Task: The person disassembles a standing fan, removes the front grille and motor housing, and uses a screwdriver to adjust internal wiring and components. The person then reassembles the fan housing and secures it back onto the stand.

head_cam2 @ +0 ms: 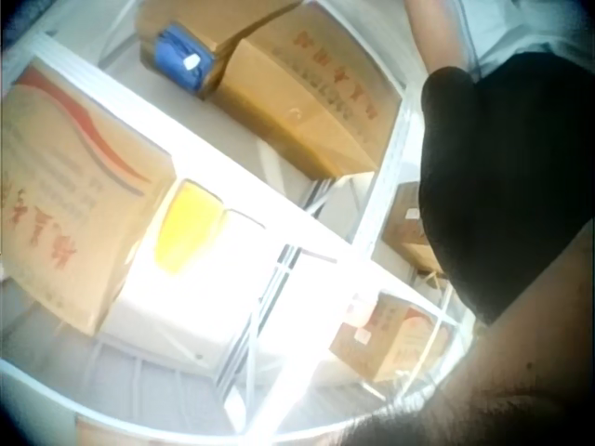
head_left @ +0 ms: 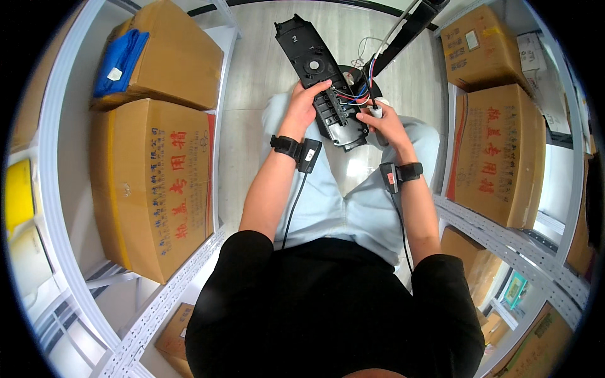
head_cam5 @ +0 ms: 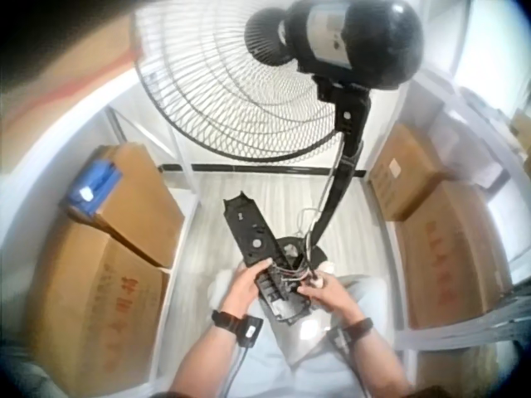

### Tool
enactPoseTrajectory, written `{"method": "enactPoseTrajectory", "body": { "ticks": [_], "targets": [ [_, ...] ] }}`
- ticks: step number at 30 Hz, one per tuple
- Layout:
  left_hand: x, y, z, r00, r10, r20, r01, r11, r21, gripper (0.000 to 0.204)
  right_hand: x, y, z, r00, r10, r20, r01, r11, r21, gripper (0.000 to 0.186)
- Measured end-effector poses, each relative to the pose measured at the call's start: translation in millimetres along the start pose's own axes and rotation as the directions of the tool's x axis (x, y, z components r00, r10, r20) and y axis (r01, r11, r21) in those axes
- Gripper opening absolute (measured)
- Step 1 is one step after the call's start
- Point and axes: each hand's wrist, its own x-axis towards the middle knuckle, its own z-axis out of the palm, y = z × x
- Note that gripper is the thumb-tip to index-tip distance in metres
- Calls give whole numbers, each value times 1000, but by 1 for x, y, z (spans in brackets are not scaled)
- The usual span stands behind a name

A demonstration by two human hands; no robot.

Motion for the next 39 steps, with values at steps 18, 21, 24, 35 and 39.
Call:
{"method": "enactPoseTrajectory", "body": {
  "ticks": [18,21,24,35,39],
  "targets": [
    [-17,-6,3,997,76,-5,-75,993,86,68,-1,7,11,996,-22,-85,37,983,180,30],
    [-18,-4,7,998,54,-9,-54,996,70,67,2,18,7,998,-49,-49,60,962,265,27],
    [-17,-3,4,999,44,23,-45,998,41,63,5,22,8,999,-21,-43,38,896,441,27],
    [-13,-5,1,996,-63,61,61,998,34,43,5,26,22,982,118,148,-189,646,739,32],
    [-10,-6,-2,994,-82,69,79,996,46,44,3,25,23,976,105,189,-211,662,719,31]
  ]
}}
